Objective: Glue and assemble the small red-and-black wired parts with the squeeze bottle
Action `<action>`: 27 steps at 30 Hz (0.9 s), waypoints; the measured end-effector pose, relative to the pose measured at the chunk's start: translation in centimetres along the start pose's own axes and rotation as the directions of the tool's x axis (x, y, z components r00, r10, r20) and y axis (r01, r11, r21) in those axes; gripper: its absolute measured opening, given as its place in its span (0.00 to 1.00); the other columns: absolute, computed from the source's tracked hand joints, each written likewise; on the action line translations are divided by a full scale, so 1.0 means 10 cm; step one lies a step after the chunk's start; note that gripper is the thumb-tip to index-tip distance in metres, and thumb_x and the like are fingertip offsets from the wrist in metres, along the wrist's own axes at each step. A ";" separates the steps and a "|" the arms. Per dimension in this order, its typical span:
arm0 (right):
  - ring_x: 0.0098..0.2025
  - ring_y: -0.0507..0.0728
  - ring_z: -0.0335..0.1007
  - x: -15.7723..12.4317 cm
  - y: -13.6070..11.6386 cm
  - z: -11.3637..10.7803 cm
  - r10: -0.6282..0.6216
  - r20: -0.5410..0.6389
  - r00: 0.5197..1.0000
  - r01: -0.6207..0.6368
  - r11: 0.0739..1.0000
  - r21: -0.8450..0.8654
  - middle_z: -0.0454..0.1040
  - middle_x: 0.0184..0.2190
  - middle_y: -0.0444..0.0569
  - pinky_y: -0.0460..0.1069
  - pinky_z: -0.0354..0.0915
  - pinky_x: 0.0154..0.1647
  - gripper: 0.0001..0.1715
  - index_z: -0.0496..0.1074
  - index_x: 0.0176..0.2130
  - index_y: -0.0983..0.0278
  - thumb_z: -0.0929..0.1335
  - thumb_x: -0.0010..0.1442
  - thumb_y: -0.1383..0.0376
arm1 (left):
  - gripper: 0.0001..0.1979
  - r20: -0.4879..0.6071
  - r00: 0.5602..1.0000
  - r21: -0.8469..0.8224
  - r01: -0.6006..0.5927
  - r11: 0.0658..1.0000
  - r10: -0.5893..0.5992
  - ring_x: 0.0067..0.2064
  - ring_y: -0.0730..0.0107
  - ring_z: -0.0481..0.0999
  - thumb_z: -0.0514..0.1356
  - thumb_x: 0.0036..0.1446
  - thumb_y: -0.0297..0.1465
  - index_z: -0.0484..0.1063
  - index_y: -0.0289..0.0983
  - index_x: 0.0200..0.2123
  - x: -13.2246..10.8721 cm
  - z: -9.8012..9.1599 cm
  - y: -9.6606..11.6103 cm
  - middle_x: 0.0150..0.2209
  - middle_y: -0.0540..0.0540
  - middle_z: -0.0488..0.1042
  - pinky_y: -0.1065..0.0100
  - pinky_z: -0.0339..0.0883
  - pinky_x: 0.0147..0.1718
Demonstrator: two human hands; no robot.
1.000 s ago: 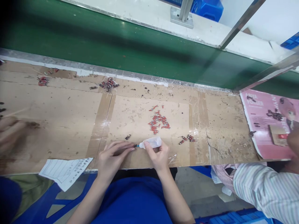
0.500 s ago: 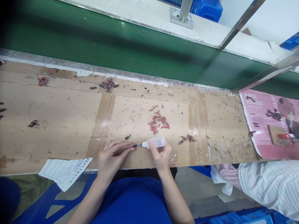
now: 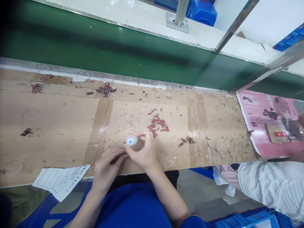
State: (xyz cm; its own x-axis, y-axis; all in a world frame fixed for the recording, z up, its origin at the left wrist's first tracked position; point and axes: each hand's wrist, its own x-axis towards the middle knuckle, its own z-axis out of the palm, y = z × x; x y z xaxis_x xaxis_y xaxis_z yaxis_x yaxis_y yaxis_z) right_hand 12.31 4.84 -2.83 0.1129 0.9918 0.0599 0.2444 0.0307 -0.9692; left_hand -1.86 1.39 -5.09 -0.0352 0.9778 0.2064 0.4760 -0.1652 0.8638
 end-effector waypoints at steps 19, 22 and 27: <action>0.43 0.63 0.69 0.11 0.27 -0.74 -0.059 -0.067 0.996 0.014 0.841 -0.541 0.80 0.37 0.52 0.59 0.65 0.48 0.09 0.79 0.38 0.59 0.68 0.63 0.61 | 0.05 -0.040 0.967 -0.271 0.231 0.935 -0.250 0.37 0.62 0.83 0.67 0.52 0.35 0.81 0.40 0.29 -0.11 -0.12 0.10 0.32 0.46 0.82 0.65 0.80 0.40; 0.42 0.64 0.69 0.15 0.30 -0.67 -0.045 -0.065 0.997 0.001 0.830 -0.558 0.79 0.34 0.52 0.60 0.65 0.47 0.10 0.79 0.34 0.59 0.68 0.63 0.61 | 0.08 -0.001 0.945 -0.291 0.314 0.904 -0.328 0.35 0.61 0.83 0.69 0.49 0.37 0.81 0.39 0.31 -0.14 -0.12 0.10 0.32 0.45 0.82 0.63 0.81 0.39; 0.40 0.61 0.74 0.11 0.21 -0.68 0.049 -0.152 0.987 -0.101 0.928 -0.359 0.80 0.35 0.51 0.56 0.70 0.42 0.09 0.78 0.33 0.60 0.68 0.61 0.60 | 0.10 0.043 0.923 -0.363 0.371 0.855 -0.383 0.32 0.61 0.83 0.70 0.47 0.38 0.82 0.38 0.31 -0.12 -0.08 0.17 0.32 0.45 0.83 0.63 0.81 0.37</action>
State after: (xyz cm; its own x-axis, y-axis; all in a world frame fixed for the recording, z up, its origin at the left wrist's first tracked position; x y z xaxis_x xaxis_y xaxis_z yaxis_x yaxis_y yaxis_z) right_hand 19.51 5.12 -3.18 0.2701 0.9617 0.0479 0.5609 -0.1167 -0.8196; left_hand -1.66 -0.16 -3.51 -0.1772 0.9711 -0.1599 0.0748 0.1753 0.9817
